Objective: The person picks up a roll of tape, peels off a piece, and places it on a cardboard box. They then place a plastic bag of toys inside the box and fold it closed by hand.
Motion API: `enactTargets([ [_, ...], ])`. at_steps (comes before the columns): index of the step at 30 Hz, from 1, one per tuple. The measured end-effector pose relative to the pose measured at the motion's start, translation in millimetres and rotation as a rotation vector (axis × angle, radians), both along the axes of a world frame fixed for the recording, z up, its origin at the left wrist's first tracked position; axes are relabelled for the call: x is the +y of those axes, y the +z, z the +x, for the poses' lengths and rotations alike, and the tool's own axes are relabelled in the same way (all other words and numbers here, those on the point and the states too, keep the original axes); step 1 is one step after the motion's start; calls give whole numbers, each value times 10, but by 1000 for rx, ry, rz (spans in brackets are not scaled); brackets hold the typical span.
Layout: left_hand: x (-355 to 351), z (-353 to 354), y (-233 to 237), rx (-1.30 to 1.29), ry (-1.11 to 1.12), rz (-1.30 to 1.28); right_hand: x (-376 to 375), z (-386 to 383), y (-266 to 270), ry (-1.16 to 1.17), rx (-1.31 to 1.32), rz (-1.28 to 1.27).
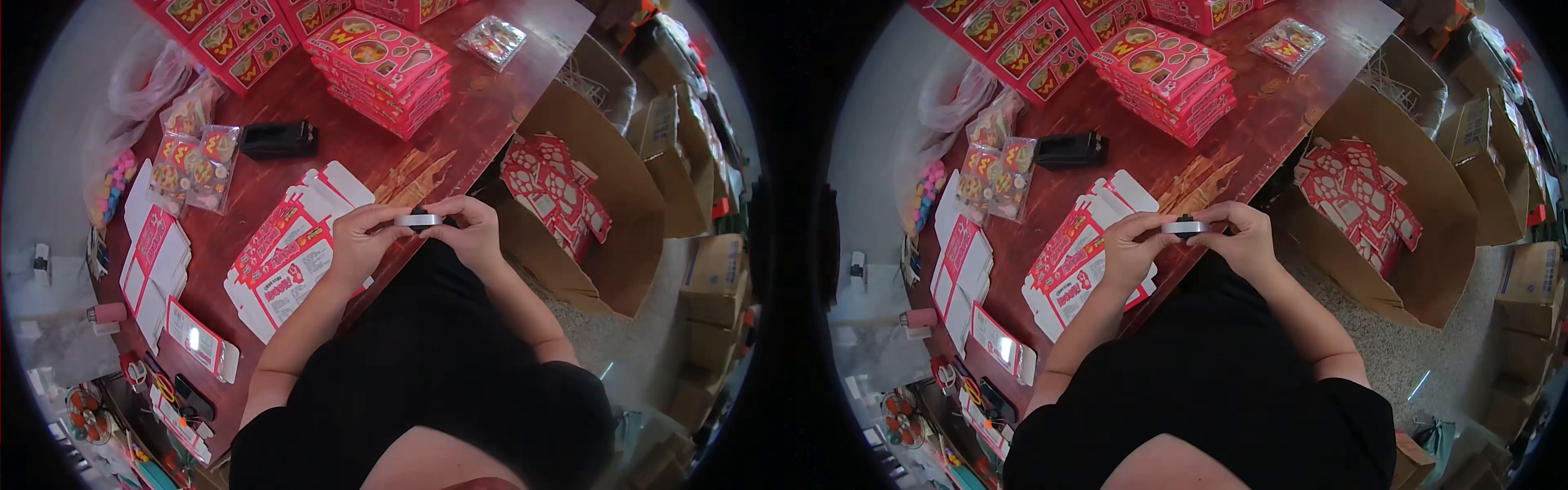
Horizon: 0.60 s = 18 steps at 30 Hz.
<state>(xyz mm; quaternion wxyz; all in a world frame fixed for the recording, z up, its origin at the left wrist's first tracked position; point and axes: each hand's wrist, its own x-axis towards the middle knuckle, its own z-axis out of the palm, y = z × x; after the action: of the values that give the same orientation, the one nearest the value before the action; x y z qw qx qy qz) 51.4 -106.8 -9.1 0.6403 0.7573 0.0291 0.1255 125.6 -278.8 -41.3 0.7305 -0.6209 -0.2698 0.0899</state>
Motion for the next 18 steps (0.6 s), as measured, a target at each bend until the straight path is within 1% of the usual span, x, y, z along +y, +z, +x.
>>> enactTargets([
  [1, 19, -7, 4, 6, -11, 8, 8, 4, -14, 21, -19, 0],
  [4, 59, -19, -57, -5, -6, -109, 64, -9, 21, 47, 81, 23],
  [7, 110, -65, -173, 156, 31, -340, 125, 30, -18, 205, 127, 99],
  [10, 189, -83, -231, 192, 17, -778, 281, 61, 82, 243, -22, 44],
  [11, 216, -104, -206, 237, 6, -828, 334, 95, 70, 229, -155, -35],
  [14, 337, -190, -47, 298, 25, -903, 497, 134, 134, 191, -283, -182],
  [17, 441, -338, -4, 316, 104, -857, 720, 152, 93, 318, -224, -116],
  [18, 469, -395, -3, 319, 122, -850, 788, 118, 111, 365, -154, -101],
])
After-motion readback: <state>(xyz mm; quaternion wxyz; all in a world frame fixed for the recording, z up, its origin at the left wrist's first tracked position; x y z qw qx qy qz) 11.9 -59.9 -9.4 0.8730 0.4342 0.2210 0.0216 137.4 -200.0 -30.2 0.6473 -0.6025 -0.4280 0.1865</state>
